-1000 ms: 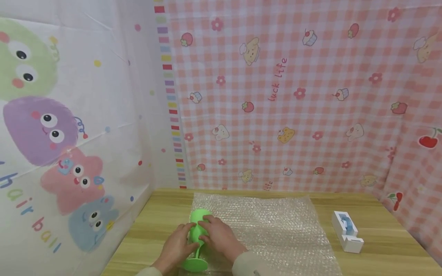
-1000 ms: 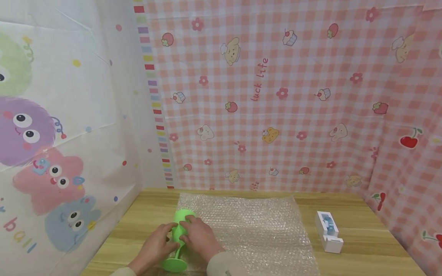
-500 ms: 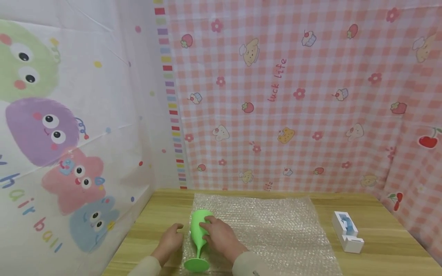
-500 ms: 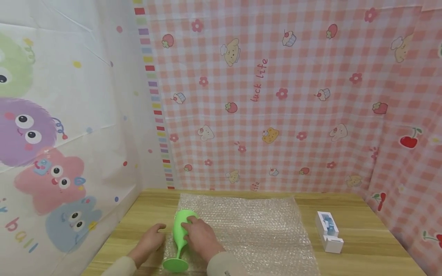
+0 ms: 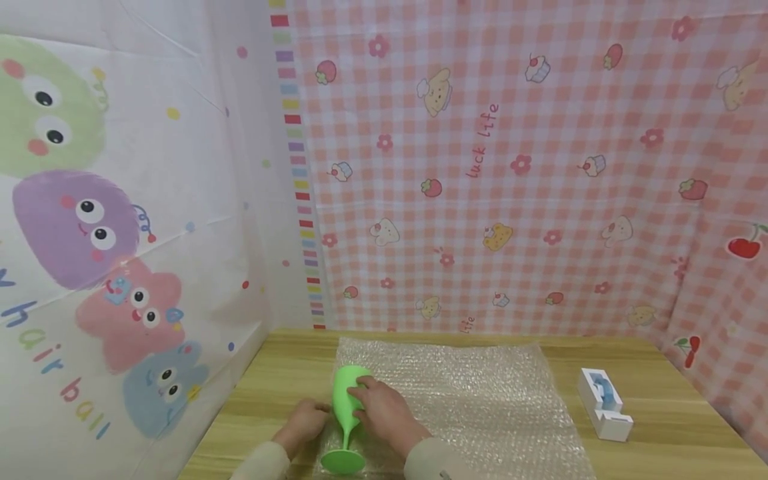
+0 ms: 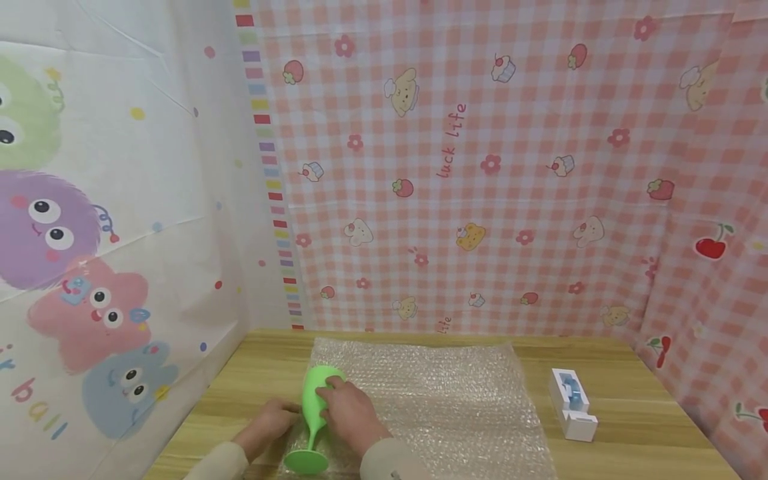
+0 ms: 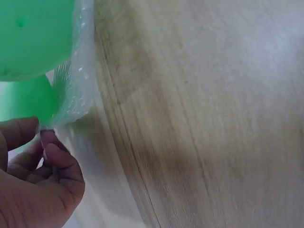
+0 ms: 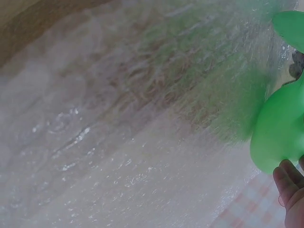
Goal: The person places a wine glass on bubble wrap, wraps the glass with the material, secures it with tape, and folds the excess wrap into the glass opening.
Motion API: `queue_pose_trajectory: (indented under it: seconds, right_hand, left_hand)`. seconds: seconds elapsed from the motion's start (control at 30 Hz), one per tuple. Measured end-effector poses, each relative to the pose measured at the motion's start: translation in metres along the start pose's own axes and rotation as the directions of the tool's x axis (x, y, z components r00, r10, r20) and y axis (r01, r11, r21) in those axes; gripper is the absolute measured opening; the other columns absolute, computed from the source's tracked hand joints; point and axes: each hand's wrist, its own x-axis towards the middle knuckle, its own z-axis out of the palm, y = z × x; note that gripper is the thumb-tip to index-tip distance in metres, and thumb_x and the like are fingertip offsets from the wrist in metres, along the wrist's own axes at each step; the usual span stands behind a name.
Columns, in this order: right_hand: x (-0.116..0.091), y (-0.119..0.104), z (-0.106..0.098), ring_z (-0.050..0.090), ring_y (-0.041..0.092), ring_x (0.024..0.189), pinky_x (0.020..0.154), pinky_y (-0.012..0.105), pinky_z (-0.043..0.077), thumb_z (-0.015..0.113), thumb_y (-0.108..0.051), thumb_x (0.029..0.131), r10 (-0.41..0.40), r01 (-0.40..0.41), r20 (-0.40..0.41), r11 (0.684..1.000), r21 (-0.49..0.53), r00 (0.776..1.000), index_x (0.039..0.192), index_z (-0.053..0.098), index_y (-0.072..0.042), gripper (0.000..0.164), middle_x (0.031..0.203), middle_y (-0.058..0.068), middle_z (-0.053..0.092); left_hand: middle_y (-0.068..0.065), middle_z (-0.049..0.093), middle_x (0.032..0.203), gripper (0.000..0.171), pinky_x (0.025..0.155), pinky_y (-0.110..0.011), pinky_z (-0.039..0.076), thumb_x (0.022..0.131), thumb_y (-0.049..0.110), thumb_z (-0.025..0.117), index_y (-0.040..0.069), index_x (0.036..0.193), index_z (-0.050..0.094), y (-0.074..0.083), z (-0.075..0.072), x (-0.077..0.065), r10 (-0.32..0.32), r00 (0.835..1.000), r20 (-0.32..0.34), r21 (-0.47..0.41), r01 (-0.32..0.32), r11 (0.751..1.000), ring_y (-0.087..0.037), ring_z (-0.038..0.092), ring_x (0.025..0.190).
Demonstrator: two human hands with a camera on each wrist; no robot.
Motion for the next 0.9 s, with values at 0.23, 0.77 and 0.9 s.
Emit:
queue_pose_trajectory:
  seconds: [0.23,0.77,0.9]
  right_hand:
    - [-0.002,0.003,-0.002,0.063,0.022,0.111,0.092,0.034,0.053,0.077,-0.027,0.085,0.041,-0.041,0.017,0.998,0.050,0.999,0.126,0.066,-0.014,0.044,0.130,0.007,0.060]
    - [-0.005,0.010,-0.002,0.065,0.021,0.106,0.090,0.034,0.054,0.078,-0.026,0.085,0.073,-0.075,0.029,0.993,0.092,0.997,0.123,0.067,-0.011,0.042,0.126,0.007,0.062]
    - [-0.007,0.012,-0.002,0.065,0.022,0.104,0.089,0.034,0.054,0.077,-0.029,0.086,0.060,-0.060,-0.004,0.994,0.097,0.998,0.118,0.068,-0.009,0.039,0.124,0.007,0.063]
  left_hand:
    - [-0.018,0.068,0.089,0.019,0.071,-0.039,0.053,0.083,0.001,0.061,-0.011,0.094,0.071,0.000,0.002,-0.001,0.044,0.998,-0.049,-0.044,-0.046,0.998,-0.025,0.060,0.082]
    - [-0.003,0.065,0.091,0.062,0.067,-0.029,0.050,0.099,0.046,0.057,-0.013,0.119,0.062,0.022,0.002,0.001,-0.031,0.992,0.123,-0.186,0.054,0.981,-0.015,0.057,0.079]
    - [-0.006,0.068,0.094,0.059,0.067,-0.032,0.054,0.097,0.041,0.062,-0.015,0.116,0.063,0.028,0.002,-0.001,-0.017,0.997,0.081,-0.157,0.029,0.987,-0.016,0.061,0.079]
